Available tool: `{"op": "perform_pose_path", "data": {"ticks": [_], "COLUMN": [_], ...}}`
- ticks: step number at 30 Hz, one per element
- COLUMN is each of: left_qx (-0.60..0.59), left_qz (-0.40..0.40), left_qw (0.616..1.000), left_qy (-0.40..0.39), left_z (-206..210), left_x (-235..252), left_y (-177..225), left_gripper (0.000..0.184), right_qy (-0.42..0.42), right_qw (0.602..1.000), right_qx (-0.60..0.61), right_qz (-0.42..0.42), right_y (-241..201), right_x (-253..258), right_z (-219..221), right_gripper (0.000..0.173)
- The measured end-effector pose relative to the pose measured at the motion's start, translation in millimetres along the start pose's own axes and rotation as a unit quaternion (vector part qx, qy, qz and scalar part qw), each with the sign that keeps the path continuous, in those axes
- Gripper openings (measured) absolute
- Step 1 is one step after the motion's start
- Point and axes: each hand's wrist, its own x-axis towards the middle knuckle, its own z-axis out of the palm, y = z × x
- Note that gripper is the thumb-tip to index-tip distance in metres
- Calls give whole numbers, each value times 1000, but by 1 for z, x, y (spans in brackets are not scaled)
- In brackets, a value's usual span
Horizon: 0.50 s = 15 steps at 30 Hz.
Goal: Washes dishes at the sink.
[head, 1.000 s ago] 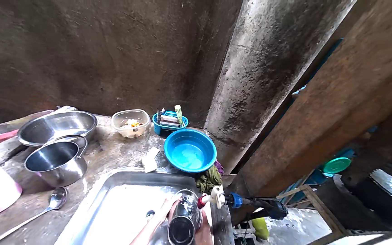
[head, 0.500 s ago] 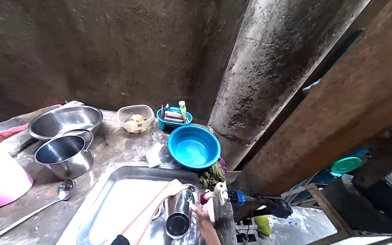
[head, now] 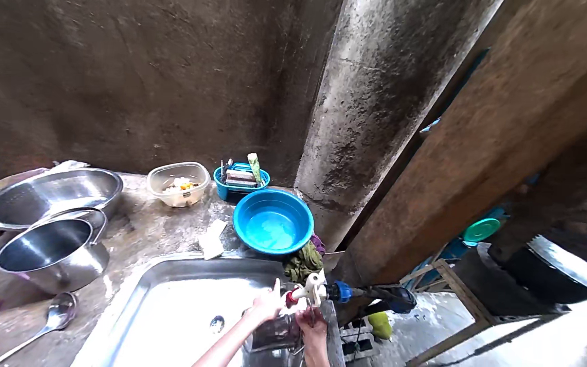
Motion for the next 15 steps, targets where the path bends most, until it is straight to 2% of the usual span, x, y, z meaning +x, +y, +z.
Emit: {"op": "perform_pose_path", "data": {"ticks": [2, 3, 5, 6, 7, 8, 9, 10, 11, 12, 13, 14, 15], "left_qx": [-12, -33, -15, 28, 51, 53, 41, 14, -2, -16, -25, -18, 23], "left_qz": [82, 154, 325, 379, 385, 342, 250, 142, 87, 97, 161, 240, 311], "left_qw": [990, 966, 856, 802, 791, 820, 887, 950, 973, 969, 942, 895, 825], "left_qy": [112, 204, 402, 461, 473, 455, 387, 279, 216, 226, 294, 375, 472], "left_z": [23, 43, 79, 84, 80, 71, 58, 42, 33, 37, 50, 67, 83], "left_x": [-15, -16, -1, 9, 12, 9, 0, -7, -10, -13, -16, -14, -6], "left_y": [1, -5, -24, -35, -41, -40, -33, -21, -12, -8, -9, -14, -24], "left_gripper": [66, 62, 43, 39, 36, 32, 34, 40, 42, 40, 36, 33, 29], "right_qy": [-7, -9, -10, -8, -11, -14, -15, -16, -13, -9, -2, 7, 20], "right_qw": [1000, 999, 997, 996, 996, 996, 996, 996, 996, 996, 997, 998, 997], "right_qx": [-12, -15, -18, -22, -31, -40, -49, -53, -50, -39, -26, -5, 15], "right_qz": [-25, -46, -79, -85, -84, -80, -75, -76, -77, -74, -72, -70, -66], "right_y": [-9, -10, -9, -10, -10, -10, -10, -7, -4, -2, -1, -2, -5], "right_x": [-8, -9, -12, -16, -21, -27, -30, -32, -31, -30, -27, -24, -22], "right_z": [3, 2, -1, -1, 0, 2, 5, 9, 14, 17, 18, 18, 17], "right_gripper": [37, 40, 40, 37, 33, 30, 26, 27, 30, 35, 38, 41, 42]}}
